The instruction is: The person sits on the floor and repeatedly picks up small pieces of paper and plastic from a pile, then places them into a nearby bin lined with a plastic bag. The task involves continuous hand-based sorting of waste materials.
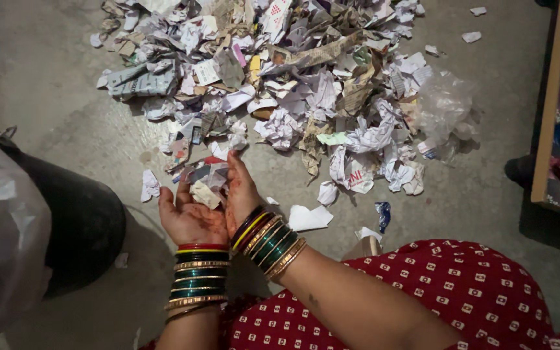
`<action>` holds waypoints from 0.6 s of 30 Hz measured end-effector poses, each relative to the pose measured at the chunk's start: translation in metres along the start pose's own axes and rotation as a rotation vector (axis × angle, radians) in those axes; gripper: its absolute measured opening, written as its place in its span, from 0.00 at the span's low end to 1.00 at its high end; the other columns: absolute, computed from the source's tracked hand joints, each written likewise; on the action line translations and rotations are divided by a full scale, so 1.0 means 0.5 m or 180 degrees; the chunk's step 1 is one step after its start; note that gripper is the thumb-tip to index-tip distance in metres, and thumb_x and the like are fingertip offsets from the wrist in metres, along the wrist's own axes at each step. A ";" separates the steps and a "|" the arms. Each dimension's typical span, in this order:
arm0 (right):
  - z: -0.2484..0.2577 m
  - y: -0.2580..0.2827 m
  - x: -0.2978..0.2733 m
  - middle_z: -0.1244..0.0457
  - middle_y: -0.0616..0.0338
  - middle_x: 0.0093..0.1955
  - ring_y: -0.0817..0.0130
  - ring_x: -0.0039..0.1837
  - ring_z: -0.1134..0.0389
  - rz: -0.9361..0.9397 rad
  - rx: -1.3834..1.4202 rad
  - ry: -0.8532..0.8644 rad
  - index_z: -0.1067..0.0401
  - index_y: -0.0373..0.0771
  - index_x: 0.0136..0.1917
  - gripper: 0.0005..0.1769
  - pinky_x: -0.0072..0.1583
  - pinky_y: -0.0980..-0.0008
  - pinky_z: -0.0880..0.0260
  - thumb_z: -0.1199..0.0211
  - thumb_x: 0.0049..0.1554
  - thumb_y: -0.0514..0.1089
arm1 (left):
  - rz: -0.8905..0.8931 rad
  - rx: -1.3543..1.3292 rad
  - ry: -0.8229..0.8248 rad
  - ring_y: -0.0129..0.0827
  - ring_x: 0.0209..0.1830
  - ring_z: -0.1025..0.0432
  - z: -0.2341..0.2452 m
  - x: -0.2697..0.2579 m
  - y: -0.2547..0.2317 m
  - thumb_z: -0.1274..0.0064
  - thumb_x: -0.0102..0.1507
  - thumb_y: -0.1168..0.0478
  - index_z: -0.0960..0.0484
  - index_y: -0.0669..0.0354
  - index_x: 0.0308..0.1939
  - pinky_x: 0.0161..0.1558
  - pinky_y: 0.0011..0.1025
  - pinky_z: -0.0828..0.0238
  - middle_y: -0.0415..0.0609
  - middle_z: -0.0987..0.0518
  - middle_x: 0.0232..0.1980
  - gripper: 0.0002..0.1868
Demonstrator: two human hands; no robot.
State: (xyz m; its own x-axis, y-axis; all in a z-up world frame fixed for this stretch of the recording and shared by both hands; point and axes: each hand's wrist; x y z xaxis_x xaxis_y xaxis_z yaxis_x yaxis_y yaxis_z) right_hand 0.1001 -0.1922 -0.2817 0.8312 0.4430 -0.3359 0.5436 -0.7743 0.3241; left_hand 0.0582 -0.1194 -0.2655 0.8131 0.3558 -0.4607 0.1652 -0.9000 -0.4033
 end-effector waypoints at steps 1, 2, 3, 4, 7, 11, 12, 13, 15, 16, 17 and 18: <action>-0.004 0.001 -0.002 0.30 0.55 0.50 0.62 0.52 0.28 -0.0002 0.0001 -0.0047 0.29 0.39 0.59 0.27 0.58 0.61 0.27 0.49 0.66 0.64 | 0.0009 0.0007 -0.0093 0.52 0.65 0.28 -0.006 -0.004 -0.001 0.63 0.66 0.36 0.23 0.59 0.59 0.68 0.52 0.34 0.56 0.21 0.63 0.33; -0.008 0.002 -0.003 0.30 0.56 0.51 0.63 0.53 0.28 -0.0004 0.0001 -0.0094 0.29 0.40 0.60 0.28 0.59 0.61 0.27 0.49 0.64 0.65 | 0.0018 0.0014 -0.0187 0.52 0.65 0.29 -0.011 -0.008 -0.003 0.63 0.66 0.35 0.23 0.58 0.59 0.68 0.53 0.35 0.55 0.21 0.63 0.34; -0.011 0.002 -0.005 0.30 0.57 0.52 0.64 0.54 0.28 -0.0005 0.0003 -0.0144 0.30 0.42 0.60 0.28 0.59 0.62 0.27 0.49 0.63 0.66 | -0.0001 0.0035 -0.0165 0.52 0.65 0.29 -0.016 -0.011 -0.004 0.63 0.66 0.34 0.23 0.58 0.59 0.68 0.53 0.35 0.56 0.21 0.64 0.35; -0.016 0.001 -0.004 0.31 0.57 0.53 0.64 0.54 0.28 0.0023 -0.0032 -0.0161 0.30 0.41 0.61 0.29 0.59 0.62 0.27 0.49 0.63 0.66 | -0.0021 0.0056 -0.0144 0.52 0.65 0.29 -0.022 -0.013 -0.006 0.63 0.65 0.33 0.23 0.59 0.59 0.68 0.53 0.35 0.56 0.22 0.64 0.36; -0.026 0.002 -0.010 0.32 0.56 0.55 0.63 0.55 0.30 0.0069 -0.0107 -0.0128 0.31 0.40 0.63 0.30 0.60 0.61 0.28 0.47 0.65 0.66 | -0.0078 0.0076 0.0009 0.53 0.66 0.29 -0.036 -0.021 -0.007 0.63 0.65 0.31 0.23 0.61 0.58 0.68 0.52 0.34 0.58 0.22 0.65 0.38; -0.045 0.010 -0.017 0.32 0.56 0.56 0.63 0.58 0.30 0.0060 -0.0304 -0.0168 0.31 0.39 0.64 0.31 0.63 0.61 0.30 0.46 0.64 0.67 | -0.0130 0.0143 -0.0078 0.52 0.66 0.29 -0.057 -0.032 -0.014 0.64 0.66 0.31 0.23 0.60 0.59 0.69 0.51 0.35 0.56 0.23 0.66 0.38; -0.051 0.013 -0.019 0.31 0.58 0.58 0.64 0.60 0.30 0.0072 -0.0390 -0.0272 0.31 0.39 0.65 0.32 0.65 0.62 0.30 0.47 0.63 0.67 | -0.0153 0.0138 0.0057 0.52 0.67 0.29 -0.061 -0.036 -0.018 0.65 0.66 0.31 0.23 0.61 0.60 0.69 0.51 0.35 0.56 0.23 0.66 0.39; -0.057 0.017 -0.020 0.31 0.56 0.57 0.63 0.59 0.30 0.0065 -0.0304 -0.0157 0.32 0.38 0.65 0.33 0.64 0.60 0.30 0.47 0.63 0.68 | -0.0177 0.0135 0.0196 0.53 0.67 0.29 -0.065 -0.039 -0.022 0.65 0.67 0.32 0.23 0.62 0.61 0.70 0.51 0.35 0.57 0.23 0.66 0.39; -0.063 0.024 -0.023 0.31 0.52 0.55 0.59 0.58 0.30 0.0049 -0.0132 0.0060 0.33 0.36 0.63 0.35 0.63 0.58 0.30 0.49 0.63 0.70 | -0.0188 0.0084 0.0298 0.54 0.66 0.30 -0.069 -0.042 -0.028 0.67 0.68 0.33 0.23 0.61 0.62 0.70 0.50 0.36 0.57 0.24 0.67 0.38; -0.063 0.027 -0.023 0.32 0.52 0.55 0.59 0.58 0.30 0.0045 -0.0093 0.0126 0.33 0.36 0.64 0.36 0.63 0.58 0.30 0.49 0.63 0.70 | -0.0177 0.0036 0.0261 0.54 0.66 0.30 -0.068 -0.041 -0.029 0.68 0.68 0.34 0.24 0.59 0.62 0.69 0.51 0.37 0.57 0.24 0.66 0.37; -0.062 0.031 -0.020 0.32 0.52 0.55 0.59 0.57 0.30 0.0040 -0.0055 0.0191 0.32 0.35 0.65 0.36 0.63 0.57 0.30 0.49 0.64 0.70 | -0.0164 -0.0013 0.0224 0.54 0.66 0.30 -0.068 -0.036 -0.028 0.69 0.69 0.35 0.25 0.58 0.62 0.69 0.51 0.37 0.56 0.24 0.66 0.35; -0.061 0.034 -0.017 0.32 0.53 0.54 0.59 0.57 0.30 0.0036 -0.0018 0.0255 0.32 0.35 0.65 0.37 0.63 0.57 0.30 0.50 0.64 0.70 | -0.0185 -0.0115 0.0340 0.54 0.66 0.31 -0.067 -0.031 -0.027 0.69 0.70 0.39 0.25 0.58 0.64 0.69 0.52 0.37 0.57 0.25 0.67 0.33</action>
State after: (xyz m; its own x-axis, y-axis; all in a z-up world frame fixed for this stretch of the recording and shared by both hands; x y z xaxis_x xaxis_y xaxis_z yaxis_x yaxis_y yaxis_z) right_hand 0.1057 -0.1951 -0.2462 0.8439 0.4690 -0.2606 0.5345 -0.7770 0.3324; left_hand 0.0620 -0.1211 -0.2264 0.8561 0.3805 -0.3497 0.2322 -0.8878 -0.3973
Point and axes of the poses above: each hand's wrist, its own x-axis towards the middle knuckle, its own z-axis out of the back of the hand, y = z × x
